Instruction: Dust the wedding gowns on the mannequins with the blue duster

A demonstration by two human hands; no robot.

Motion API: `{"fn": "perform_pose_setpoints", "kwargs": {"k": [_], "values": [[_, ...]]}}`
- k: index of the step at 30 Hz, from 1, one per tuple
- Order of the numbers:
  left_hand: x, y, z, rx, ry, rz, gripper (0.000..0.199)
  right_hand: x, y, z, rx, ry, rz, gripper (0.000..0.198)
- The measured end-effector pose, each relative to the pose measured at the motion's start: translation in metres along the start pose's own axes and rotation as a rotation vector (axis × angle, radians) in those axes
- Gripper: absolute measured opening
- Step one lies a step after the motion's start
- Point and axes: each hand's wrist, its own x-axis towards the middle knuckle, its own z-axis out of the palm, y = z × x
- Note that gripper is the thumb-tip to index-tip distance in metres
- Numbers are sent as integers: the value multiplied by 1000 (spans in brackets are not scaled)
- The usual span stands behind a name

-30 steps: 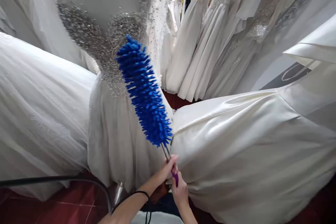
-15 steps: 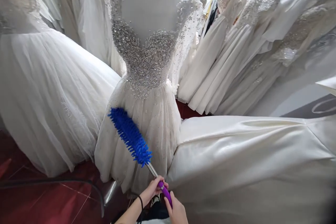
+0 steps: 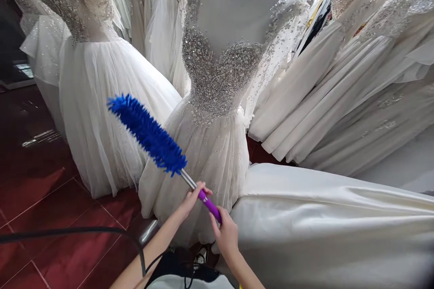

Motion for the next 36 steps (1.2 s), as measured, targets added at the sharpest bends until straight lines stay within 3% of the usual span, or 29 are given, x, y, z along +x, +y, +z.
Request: {"fn": "perform_pose_setpoints", "kwargs": {"k": [3, 6, 11, 19, 24, 27, 29, 33, 36], "values": [[36, 42, -5, -74, 56, 104, 42, 31, -43, 16, 190, -42, 80, 38], [62, 49, -19, -191, 51, 21, 50, 50, -60, 44, 234, -133, 158, 43], [78, 16, -74, -281, 130, -162, 55, 52, -62, 106, 53, -235, 241, 51], [83, -16, -205, -170, 259, -436, 59, 43, -106, 223, 95, -357, 424, 52], [67, -41, -262, -287, 348, -597, 58, 44, -123, 249, 195, -453, 433, 29], [54, -34, -262, -287, 385, -536, 57, 36, -136, 240, 315, -396, 430, 27], [47, -11, -248, -261, 409, -422, 54, 32, -151, 225, 407, -315, 421, 32], [42, 67, -200, -197, 315, -89, 45, 41, -189, 187, 500, -161, 336, 39], [56, 121, -169, -149, 178, 39, 44, 65, -210, 167, 513, -80, 286, 40]]}}
